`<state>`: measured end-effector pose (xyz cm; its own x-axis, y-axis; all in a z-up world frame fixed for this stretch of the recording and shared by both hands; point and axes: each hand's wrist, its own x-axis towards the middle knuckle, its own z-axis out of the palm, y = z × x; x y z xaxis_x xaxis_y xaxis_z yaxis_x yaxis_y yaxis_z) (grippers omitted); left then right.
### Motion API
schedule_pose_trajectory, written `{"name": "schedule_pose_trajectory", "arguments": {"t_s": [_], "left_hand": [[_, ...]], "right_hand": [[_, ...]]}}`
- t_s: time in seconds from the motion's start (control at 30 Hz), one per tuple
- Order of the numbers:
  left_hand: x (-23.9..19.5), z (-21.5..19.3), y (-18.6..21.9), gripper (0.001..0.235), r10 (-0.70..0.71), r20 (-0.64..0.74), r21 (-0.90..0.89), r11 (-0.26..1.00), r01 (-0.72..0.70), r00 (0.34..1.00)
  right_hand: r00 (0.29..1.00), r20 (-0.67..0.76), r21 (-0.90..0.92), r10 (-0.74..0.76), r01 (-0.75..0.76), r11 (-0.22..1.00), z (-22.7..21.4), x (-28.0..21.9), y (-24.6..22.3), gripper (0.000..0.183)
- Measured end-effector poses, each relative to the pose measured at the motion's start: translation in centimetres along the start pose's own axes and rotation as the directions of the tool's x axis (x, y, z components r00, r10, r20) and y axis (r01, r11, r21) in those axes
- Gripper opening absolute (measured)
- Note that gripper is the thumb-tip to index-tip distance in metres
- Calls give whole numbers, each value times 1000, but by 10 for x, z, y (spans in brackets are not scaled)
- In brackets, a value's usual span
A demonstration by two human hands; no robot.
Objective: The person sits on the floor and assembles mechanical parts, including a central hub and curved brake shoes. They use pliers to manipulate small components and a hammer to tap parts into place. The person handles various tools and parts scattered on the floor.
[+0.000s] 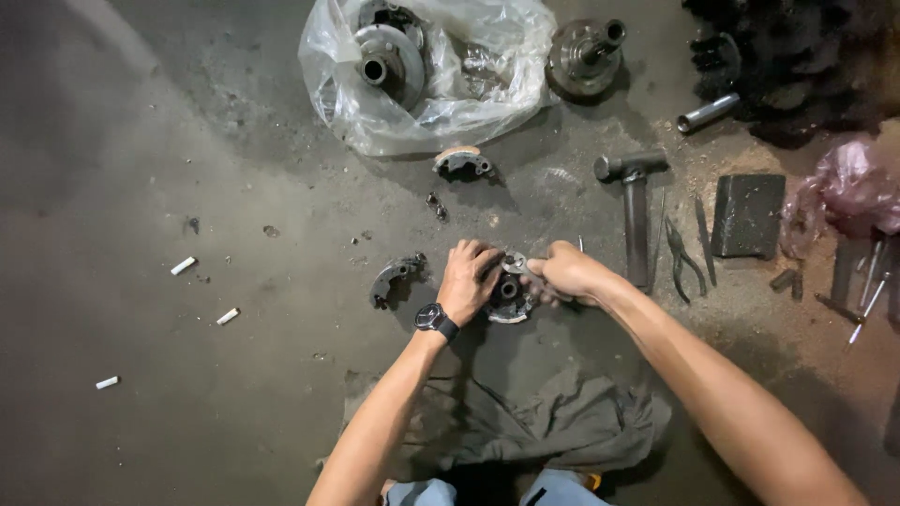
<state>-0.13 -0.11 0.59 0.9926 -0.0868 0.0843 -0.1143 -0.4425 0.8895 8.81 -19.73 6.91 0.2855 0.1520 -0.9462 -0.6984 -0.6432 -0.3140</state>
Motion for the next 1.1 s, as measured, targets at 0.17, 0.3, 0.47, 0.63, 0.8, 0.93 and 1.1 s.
{"name": "schedule_pose_trajectory", "arguments": {"t_s": [0.17, 0.3, 0.47, 0.63, 0.8, 0.93, 1.1], "left_hand": [[-3, 0, -3, 28, -3, 18, 21, 1000, 3, 1000], [3, 3, -6, 26, -38, 28, 29, 999, 37, 999], [23, 7, -13, 25, -150, 79, 24, 989, 148, 986], [68, 29, -24, 30, 75, 341, 317, 929, -190, 937], [89, 36, -23, 23, 126, 661, 462, 708, -534, 740], [83, 11, -14, 21, 115, 531, 342, 878, -337, 839], [57, -33, 26, 16, -90, 16, -188, 978, 92, 996]], "right_hand": [[989, 140, 165, -44, 20, 986, -17, -31, -7, 32], [979, -47, 163, -199, 204, 965, -44, -61, -9, 32], [550, -451, 30, -703, 796, 604, -35, -99, 10, 19], [677, -513, 188, -528, 689, 700, -23, -88, 28, 11], [830, -415, 397, -372, 534, 747, -3, -59, 55, 11], [771, -528, 372, -355, 586, 719, -2, -76, 43, 17], [892, -377, 324, -249, 379, 867, -4, -59, 44, 38]]}}
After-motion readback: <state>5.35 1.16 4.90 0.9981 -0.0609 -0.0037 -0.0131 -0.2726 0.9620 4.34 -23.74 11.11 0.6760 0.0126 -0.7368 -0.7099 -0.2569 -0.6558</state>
